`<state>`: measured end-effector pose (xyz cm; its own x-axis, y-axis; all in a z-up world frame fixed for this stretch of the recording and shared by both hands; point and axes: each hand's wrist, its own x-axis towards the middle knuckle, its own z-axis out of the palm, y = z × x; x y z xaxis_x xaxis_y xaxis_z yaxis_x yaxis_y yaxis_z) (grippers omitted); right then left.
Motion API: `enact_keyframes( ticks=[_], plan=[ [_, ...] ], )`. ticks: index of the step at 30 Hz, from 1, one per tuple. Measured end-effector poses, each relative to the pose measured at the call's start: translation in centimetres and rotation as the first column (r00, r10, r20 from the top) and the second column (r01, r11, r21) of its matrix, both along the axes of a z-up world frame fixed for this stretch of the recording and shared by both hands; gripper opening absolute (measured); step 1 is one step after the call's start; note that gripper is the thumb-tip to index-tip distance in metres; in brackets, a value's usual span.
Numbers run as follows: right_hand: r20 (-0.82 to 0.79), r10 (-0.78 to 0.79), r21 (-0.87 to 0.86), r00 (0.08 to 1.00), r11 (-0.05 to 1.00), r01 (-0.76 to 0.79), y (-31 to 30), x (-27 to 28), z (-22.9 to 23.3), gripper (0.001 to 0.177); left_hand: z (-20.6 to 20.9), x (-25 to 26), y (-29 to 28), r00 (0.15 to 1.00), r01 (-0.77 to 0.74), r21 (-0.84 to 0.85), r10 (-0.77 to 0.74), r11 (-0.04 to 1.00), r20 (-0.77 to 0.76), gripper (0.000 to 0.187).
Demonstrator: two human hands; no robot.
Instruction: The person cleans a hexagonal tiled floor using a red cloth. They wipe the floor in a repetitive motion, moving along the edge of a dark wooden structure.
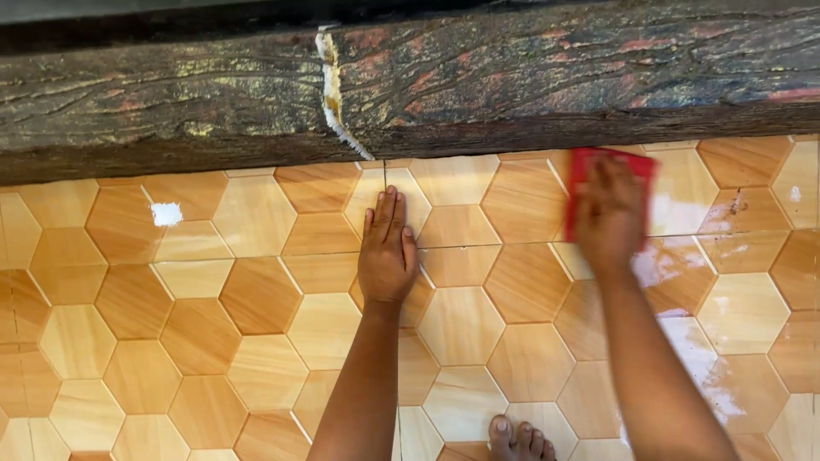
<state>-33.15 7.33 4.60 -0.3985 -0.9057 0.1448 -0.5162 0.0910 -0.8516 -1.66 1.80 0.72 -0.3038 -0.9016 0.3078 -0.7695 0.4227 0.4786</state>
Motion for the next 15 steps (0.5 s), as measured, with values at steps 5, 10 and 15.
enact_keyframes(
  ticks=[5, 10, 15],
  plan=[
    [-0.671, -0.211, -0.114, 0.711, 0.977, 0.182, 1.8, -6.5, -3.5, 0.038, 1.1, 0.0, 0.2, 0.996, 0.047, 0.068, -0.042, 0.997, -0.079, 0.048],
    [-0.675, -0.209, -0.045, 0.707, 0.969, 0.243, -0.1, 1.5, -4.7, 0.046, 0.0, 0.0, 0.1, 0.999, 0.012, 0.038, -0.010, 0.999, -0.043, 0.049],
    [-0.631, 0.054, 0.030, 0.774, 0.999, -0.046, -3.3, 15.6, -5.2, 0.050, -1.5, 0.1, 0.0, 1.000, -0.027, 0.014, 0.027, 1.000, -0.011, 0.050]
  ],
)
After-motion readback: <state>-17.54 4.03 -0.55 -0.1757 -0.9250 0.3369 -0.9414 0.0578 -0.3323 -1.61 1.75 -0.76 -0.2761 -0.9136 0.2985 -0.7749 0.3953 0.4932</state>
